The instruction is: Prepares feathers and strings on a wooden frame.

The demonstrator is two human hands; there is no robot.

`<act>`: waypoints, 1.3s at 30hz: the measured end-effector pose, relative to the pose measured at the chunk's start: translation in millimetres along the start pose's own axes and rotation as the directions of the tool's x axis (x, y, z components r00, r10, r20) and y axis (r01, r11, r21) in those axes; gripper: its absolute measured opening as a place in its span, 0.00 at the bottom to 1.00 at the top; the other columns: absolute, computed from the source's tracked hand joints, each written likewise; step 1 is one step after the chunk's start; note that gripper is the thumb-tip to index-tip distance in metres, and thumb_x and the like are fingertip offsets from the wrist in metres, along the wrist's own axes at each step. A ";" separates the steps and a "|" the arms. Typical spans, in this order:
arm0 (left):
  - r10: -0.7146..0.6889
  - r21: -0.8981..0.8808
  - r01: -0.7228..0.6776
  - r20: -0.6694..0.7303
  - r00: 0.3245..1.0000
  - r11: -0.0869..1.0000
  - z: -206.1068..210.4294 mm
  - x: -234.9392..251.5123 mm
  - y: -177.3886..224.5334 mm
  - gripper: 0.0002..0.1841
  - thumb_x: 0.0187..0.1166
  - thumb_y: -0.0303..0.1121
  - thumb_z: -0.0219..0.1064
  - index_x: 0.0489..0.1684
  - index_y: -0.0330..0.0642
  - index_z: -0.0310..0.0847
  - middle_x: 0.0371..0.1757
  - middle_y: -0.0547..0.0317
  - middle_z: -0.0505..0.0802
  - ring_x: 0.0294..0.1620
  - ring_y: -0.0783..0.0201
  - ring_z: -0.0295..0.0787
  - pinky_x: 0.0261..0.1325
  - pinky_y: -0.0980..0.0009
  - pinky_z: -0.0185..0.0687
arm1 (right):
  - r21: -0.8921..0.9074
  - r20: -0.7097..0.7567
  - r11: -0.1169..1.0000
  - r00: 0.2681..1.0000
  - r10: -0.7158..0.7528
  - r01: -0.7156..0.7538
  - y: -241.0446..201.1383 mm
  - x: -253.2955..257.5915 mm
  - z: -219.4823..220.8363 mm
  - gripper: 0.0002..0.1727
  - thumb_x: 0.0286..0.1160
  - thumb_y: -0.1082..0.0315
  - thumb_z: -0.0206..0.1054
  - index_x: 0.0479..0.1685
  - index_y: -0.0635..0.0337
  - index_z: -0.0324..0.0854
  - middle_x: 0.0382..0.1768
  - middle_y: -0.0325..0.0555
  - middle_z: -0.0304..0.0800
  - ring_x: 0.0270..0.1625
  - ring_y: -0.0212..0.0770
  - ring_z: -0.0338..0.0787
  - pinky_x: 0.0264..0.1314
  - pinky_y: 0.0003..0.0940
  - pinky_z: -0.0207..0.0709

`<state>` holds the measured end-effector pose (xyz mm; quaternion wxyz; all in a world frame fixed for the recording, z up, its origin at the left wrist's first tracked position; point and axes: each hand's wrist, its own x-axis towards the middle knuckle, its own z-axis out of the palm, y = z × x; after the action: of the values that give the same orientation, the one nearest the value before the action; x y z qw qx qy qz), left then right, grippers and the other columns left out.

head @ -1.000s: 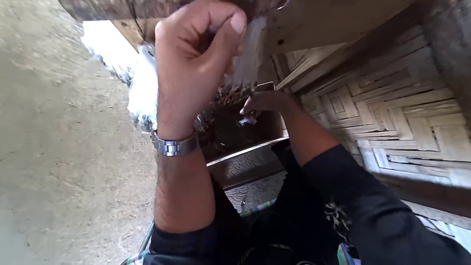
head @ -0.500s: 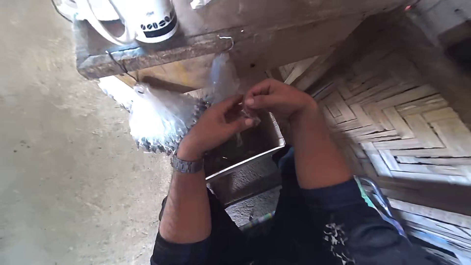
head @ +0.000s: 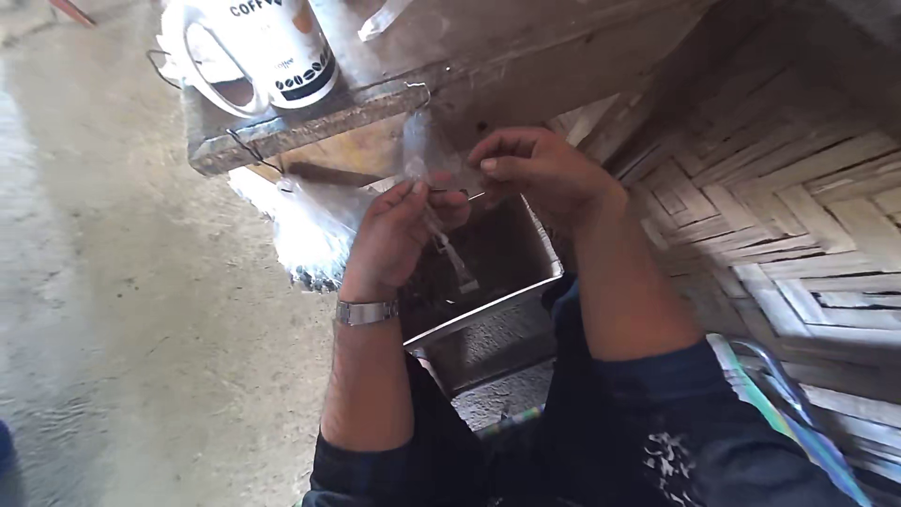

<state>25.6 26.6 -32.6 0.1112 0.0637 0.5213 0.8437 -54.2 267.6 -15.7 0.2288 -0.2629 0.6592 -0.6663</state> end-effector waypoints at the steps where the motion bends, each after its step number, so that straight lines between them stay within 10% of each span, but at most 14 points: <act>1: -0.001 -0.013 0.001 0.011 1.000 1.000 -0.5 0.2 -0.1 0.22 0.97 0.33 0.40 0.69 0.30 0.77 0.52 0.42 0.95 0.54 0.49 0.95 0.67 0.50 0.89 | -0.024 0.034 1.000 0.999 -0.006 0.007 -0.8 -0.2 1.8 0.15 0.84 0.64 0.64 0.61 0.63 0.82 0.45 0.45 0.90 0.44 0.39 0.92 0.51 0.41 0.91; 8: 0.004 0.049 0.001 -0.105 0.994 0.999 3.7 -3.7 1.0 0.18 0.95 0.34 0.48 0.64 0.34 0.82 0.50 0.47 0.95 0.48 0.60 0.95 0.56 0.64 0.92 | -0.256 0.143 0.958 0.985 -0.097 0.132 -5.0 9.2 31.7 0.34 0.66 0.58 0.81 0.73 0.57 0.73 0.64 0.46 0.82 0.58 0.39 0.86 0.54 0.34 0.87; 17: 0.012 0.118 0.002 -0.121 0.993 0.993 -5.7 0.6 0.8 0.20 0.95 0.34 0.48 0.71 0.28 0.78 0.51 0.42 0.95 0.49 0.51 0.96 0.60 0.54 0.92 | -0.285 -0.140 0.919 0.937 -0.321 0.272 4.8 17.0 28.0 0.08 0.80 0.71 0.69 0.49 0.66 0.86 0.42 0.44 0.92 0.42 0.34 0.91 0.49 0.32 0.89; 25: -0.113 0.269 0.112 -0.011 0.994 0.957 0.4 -17.8 4.8 0.18 0.95 0.38 0.51 0.71 0.43 0.83 0.38 0.57 0.90 0.23 0.69 0.83 0.22 0.74 0.84 | -0.075 -0.361 0.917 0.846 -0.392 0.392 -4.6 12.1 21.9 0.16 0.79 0.74 0.69 0.62 0.69 0.80 0.44 0.45 0.89 0.44 0.39 0.91 0.51 0.38 0.91; 32: 0.062 0.412 -0.049 -0.016 0.998 0.910 -1.6 -21.7 2.6 0.20 0.95 0.40 0.50 0.76 0.48 0.81 0.64 0.57 0.93 0.60 0.61 0.92 0.67 0.62 0.87 | 0.326 -0.342 0.844 0.885 -0.316 0.427 -10.4 14.5 31.1 0.27 0.79 0.77 0.60 0.78 0.56 0.62 0.42 0.47 0.83 0.39 0.49 0.92 0.44 0.55 0.93; 39: 0.415 0.394 -0.354 -0.079 0.906 0.848 3.4 15.9 13.5 0.14 0.91 0.33 0.58 0.60 0.35 0.85 0.40 0.59 0.89 0.26 0.70 0.78 0.29 0.74 0.79 | 0.073 -0.192 0.925 0.915 -0.354 0.373 -15.9 15.8 36.5 0.36 0.77 0.76 0.66 0.85 0.65 0.55 0.41 0.53 0.85 0.33 0.49 0.91 0.21 0.41 0.89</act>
<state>9.4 27.8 -19.1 -0.1172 0.1184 0.6548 0.7372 -41.8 230.1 0.6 0.0561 -0.3085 0.5792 -0.7524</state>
